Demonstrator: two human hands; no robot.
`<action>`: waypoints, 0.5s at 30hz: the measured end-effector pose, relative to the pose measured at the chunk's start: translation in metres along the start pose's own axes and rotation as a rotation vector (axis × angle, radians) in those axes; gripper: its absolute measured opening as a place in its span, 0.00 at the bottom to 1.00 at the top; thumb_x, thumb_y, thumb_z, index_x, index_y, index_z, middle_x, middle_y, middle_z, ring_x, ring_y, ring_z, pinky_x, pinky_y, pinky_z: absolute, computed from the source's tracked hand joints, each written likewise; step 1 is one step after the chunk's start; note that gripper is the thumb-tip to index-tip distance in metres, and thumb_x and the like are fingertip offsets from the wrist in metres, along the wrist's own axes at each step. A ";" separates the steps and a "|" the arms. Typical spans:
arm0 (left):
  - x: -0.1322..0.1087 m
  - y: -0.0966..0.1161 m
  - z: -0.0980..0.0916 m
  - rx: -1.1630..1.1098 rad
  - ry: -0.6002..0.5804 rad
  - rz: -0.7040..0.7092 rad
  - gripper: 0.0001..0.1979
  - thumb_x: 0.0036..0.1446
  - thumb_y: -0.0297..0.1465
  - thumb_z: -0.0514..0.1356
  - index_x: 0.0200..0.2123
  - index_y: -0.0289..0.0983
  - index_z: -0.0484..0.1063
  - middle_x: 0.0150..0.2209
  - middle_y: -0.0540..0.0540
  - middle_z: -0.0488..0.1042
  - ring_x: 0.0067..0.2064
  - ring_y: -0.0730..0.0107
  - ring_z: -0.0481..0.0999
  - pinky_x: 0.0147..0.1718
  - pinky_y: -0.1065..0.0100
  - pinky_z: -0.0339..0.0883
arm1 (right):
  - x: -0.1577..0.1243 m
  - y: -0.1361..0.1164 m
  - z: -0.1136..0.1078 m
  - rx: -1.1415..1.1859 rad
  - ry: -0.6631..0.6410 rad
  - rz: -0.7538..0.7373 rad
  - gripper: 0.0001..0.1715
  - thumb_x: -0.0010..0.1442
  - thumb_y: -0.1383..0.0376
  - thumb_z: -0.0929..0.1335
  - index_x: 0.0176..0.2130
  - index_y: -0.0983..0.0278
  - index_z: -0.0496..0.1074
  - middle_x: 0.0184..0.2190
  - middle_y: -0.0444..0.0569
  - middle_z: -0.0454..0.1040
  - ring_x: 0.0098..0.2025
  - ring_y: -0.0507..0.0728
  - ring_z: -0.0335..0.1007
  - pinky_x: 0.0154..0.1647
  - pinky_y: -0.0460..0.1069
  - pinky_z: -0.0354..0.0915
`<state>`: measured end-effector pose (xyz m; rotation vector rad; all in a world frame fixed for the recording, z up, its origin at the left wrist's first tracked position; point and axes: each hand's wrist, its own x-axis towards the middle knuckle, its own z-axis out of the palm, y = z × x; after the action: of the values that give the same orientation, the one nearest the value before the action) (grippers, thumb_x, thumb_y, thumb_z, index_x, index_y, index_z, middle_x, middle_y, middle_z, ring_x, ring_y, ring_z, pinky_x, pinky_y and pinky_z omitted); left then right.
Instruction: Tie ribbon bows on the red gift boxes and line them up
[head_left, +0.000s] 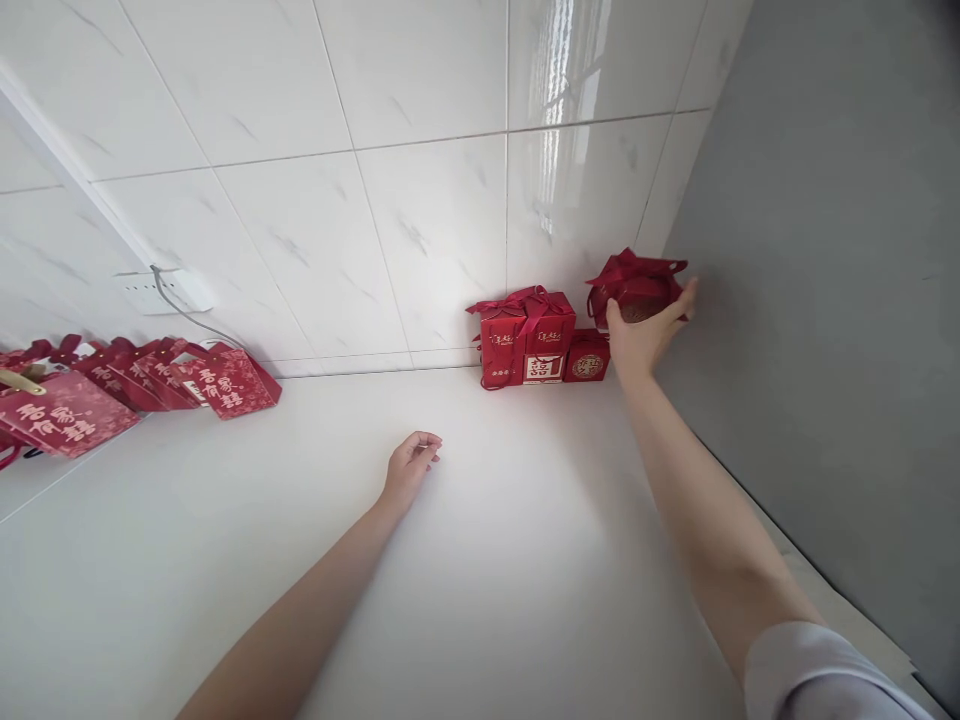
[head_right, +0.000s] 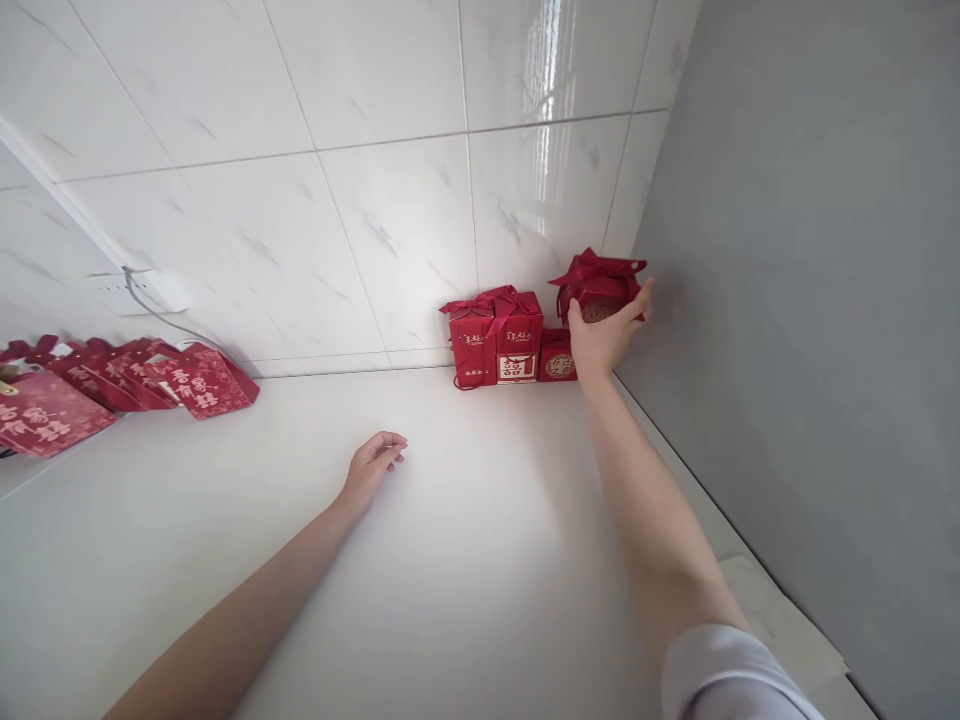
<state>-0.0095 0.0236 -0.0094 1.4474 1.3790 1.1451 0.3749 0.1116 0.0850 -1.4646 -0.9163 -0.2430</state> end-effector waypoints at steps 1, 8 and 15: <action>0.000 0.000 0.001 -0.010 0.001 -0.002 0.11 0.53 0.39 0.62 0.35 0.38 0.74 0.42 0.44 0.76 0.36 0.68 0.74 0.32 0.67 0.64 | 0.000 -0.009 -0.010 0.018 -0.001 -0.082 0.55 0.61 0.51 0.68 0.70 0.69 0.36 0.69 0.68 0.45 0.72 0.68 0.37 0.68 0.62 0.50; 0.004 -0.007 0.003 -0.113 0.075 0.002 0.18 0.55 0.41 0.61 0.47 0.40 0.68 0.43 0.45 0.73 0.39 0.66 0.75 0.33 0.68 0.66 | -0.097 -0.082 -0.051 0.074 -0.726 -0.255 0.59 0.55 0.50 0.71 0.71 0.64 0.38 0.64 0.66 0.57 0.65 0.71 0.55 0.59 0.62 0.62; 0.007 -0.004 -0.004 -0.206 0.024 0.006 0.24 0.58 0.51 0.56 0.42 0.36 0.74 0.45 0.40 0.76 0.44 0.60 0.75 0.38 0.64 0.68 | -0.170 -0.116 -0.086 -0.223 -1.217 -0.394 0.58 0.57 0.47 0.70 0.72 0.63 0.40 0.53 0.62 0.72 0.51 0.68 0.72 0.58 0.64 0.59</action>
<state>-0.0147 0.0306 -0.0118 1.2956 1.2341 1.2731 0.2206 -0.0486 0.0721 -1.5831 -2.2151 0.3345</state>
